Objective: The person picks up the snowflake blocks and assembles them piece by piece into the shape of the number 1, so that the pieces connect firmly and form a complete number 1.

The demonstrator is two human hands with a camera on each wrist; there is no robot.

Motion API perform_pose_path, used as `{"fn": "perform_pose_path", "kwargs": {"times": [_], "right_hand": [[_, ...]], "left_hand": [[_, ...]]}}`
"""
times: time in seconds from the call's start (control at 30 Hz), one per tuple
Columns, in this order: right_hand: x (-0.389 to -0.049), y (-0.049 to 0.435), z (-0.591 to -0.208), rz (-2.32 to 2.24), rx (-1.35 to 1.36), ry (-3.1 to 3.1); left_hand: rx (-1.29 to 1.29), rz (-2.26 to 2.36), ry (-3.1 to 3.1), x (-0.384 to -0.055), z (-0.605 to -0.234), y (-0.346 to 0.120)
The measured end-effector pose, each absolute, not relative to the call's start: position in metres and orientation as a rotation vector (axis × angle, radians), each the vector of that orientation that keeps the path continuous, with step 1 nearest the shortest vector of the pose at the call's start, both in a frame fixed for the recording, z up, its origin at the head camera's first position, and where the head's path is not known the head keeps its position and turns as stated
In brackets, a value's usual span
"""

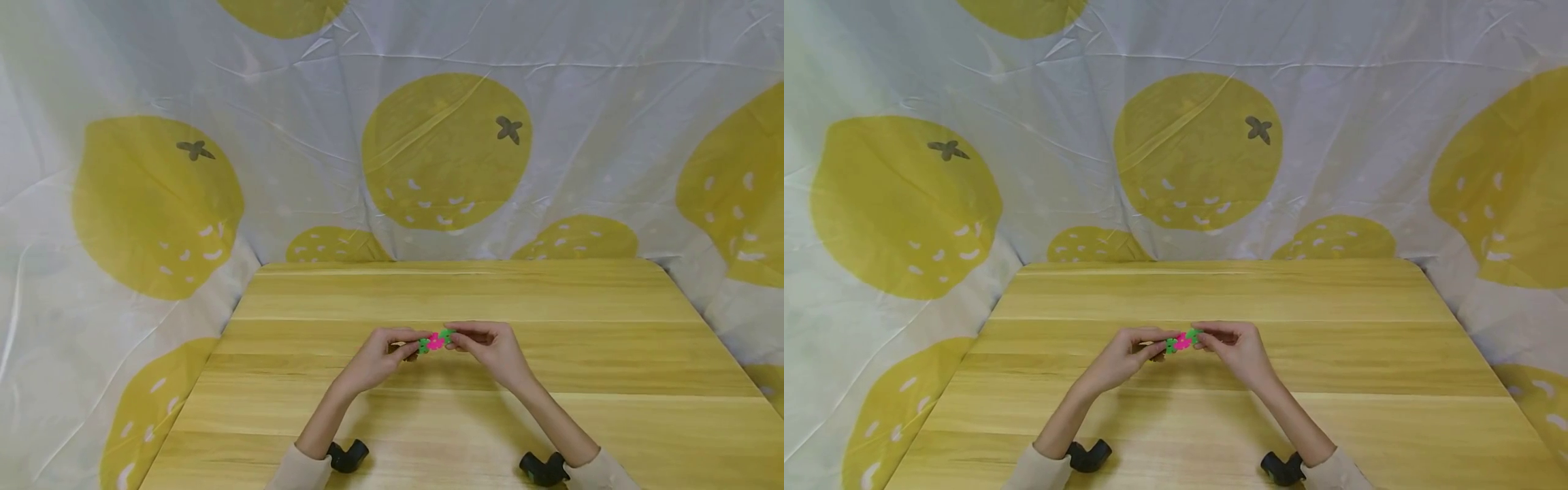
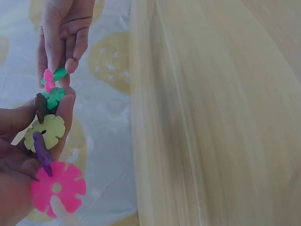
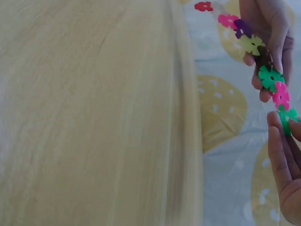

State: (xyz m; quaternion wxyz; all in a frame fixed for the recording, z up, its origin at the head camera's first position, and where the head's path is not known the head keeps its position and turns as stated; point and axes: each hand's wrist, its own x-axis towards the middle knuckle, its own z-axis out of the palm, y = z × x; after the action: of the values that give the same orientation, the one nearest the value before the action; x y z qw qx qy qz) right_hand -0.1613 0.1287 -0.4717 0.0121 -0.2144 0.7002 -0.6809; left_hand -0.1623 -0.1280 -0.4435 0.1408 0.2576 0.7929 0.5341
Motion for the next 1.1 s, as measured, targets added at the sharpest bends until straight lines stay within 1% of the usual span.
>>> {"fn": "perform_pose_path", "kwargs": {"times": [0.1,0.23,0.37,0.6,0.87,1.1], "right_hand": [[-0.161,0.129,-0.471,-2.084,-0.633,2.262],[-0.159,0.129,-0.471,-2.035,-0.521,2.431],[-0.155,0.126,-0.472,-2.078,-0.448,2.506],[-0.144,0.11,-0.477,-2.095,-0.537,2.342],[-0.138,0.097,-0.481,-2.197,-0.414,2.139],[-0.138,0.098,-0.476,-2.243,-0.393,2.088]], "left_hand": [[0.682,1.576,2.259,-0.161,-0.442,-0.128],[0.638,1.623,2.276,-0.161,-0.442,-0.125],[0.604,1.682,2.318,-0.16,-0.442,-0.122],[0.546,1.773,2.41,-0.158,-0.442,-0.113],[0.565,1.874,2.42,-0.156,-0.444,-0.101],[0.629,1.833,2.356,-0.157,-0.443,-0.103]]}}
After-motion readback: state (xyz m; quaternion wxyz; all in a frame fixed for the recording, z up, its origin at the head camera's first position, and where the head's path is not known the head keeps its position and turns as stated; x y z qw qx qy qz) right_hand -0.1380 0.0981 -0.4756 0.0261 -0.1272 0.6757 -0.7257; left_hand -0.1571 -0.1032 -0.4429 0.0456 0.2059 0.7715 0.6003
